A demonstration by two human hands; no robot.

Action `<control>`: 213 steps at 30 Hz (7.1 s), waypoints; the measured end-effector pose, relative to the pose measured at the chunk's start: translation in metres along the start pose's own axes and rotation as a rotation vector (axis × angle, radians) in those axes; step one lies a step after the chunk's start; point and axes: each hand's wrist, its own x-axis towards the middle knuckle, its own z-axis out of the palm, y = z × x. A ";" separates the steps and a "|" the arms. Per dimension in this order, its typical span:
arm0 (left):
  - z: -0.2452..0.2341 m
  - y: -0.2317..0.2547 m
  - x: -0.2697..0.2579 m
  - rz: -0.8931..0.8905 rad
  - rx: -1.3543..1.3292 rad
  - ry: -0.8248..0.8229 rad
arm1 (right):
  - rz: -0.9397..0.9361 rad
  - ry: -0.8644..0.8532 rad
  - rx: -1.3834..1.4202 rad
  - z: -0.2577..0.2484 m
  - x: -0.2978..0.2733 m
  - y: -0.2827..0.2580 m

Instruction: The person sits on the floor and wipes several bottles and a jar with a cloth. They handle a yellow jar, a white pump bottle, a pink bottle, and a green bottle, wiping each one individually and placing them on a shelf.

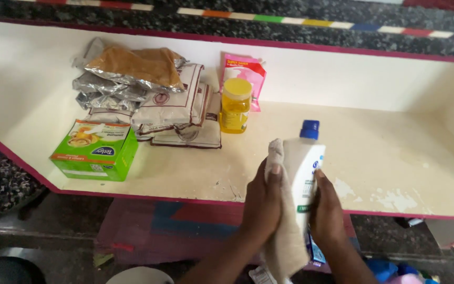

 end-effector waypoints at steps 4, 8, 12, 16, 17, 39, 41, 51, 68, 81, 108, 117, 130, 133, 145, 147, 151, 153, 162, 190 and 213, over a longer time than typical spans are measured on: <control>-0.009 -0.021 0.016 0.079 -0.085 0.010 | 0.086 0.041 -0.330 0.008 -0.013 -0.016; -0.007 -0.040 0.034 0.293 0.112 0.119 | 0.036 0.009 -0.404 0.007 -0.012 -0.005; -0.028 -0.045 0.060 0.130 -0.416 -0.136 | -0.004 -0.201 -0.697 0.009 -0.016 0.001; -0.041 -0.042 0.069 -0.164 -0.502 -0.229 | -0.077 -0.237 -1.041 0.012 -0.026 -0.010; -0.042 -0.042 0.067 -0.361 -0.563 -0.226 | -0.089 -0.250 -1.109 0.011 -0.028 -0.012; -0.047 -0.035 0.098 -0.184 -0.738 -0.684 | -0.147 -0.394 -0.639 -0.012 -0.004 0.022; -0.038 -0.024 0.083 -0.266 -0.569 -0.478 | -0.229 -0.082 -1.250 0.004 -0.005 0.014; -0.022 0.006 0.048 0.241 0.522 0.048 | -0.309 0.169 -1.419 0.046 -0.025 0.047; -0.028 0.042 0.039 -0.192 -0.719 -0.588 | -0.275 -0.139 -0.397 -0.029 -0.039 0.026; 0.012 -0.011 0.032 -0.129 -0.531 -0.307 | 0.139 0.030 -0.181 -0.014 -0.032 -0.034; 0.017 0.007 -0.005 0.606 0.464 -0.070 | 0.269 -0.122 0.275 -0.041 -0.012 0.030; 0.034 -0.013 -0.018 0.520 0.279 -0.183 | 0.280 -0.103 0.249 -0.036 -0.017 0.009; 0.055 -0.030 0.005 0.174 0.041 -0.145 | 0.094 -0.197 0.013 -0.037 -0.028 0.044; 0.058 -0.040 -0.034 0.461 0.197 -0.204 | 0.055 -0.133 -0.050 -0.046 -0.004 0.011; 0.036 -0.020 0.024 -0.236 -0.488 -0.261 | 0.440 0.049 0.125 -0.029 -0.029 0.004; 0.046 -0.019 0.009 -0.071 -0.450 -0.273 | 0.353 0.051 0.172 -0.038 -0.019 0.008; 0.059 -0.024 -0.019 0.194 -0.308 -0.349 | 0.278 0.095 0.260 -0.066 0.002 0.008; 0.062 -0.030 -0.024 0.123 -0.305 -0.357 | 0.117 0.134 0.199 -0.071 0.007 0.009; 0.063 -0.110 0.000 -0.677 -1.408 -0.385 | -0.129 0.341 0.303 -0.036 -0.017 0.056; 0.097 -0.178 -0.004 -0.633 -1.288 -0.044 | -0.616 0.452 -0.305 -0.039 0.002 0.055; 0.033 -0.040 0.031 -0.253 -0.820 -0.371 | 0.159 0.020 -0.071 -0.051 -0.016 0.010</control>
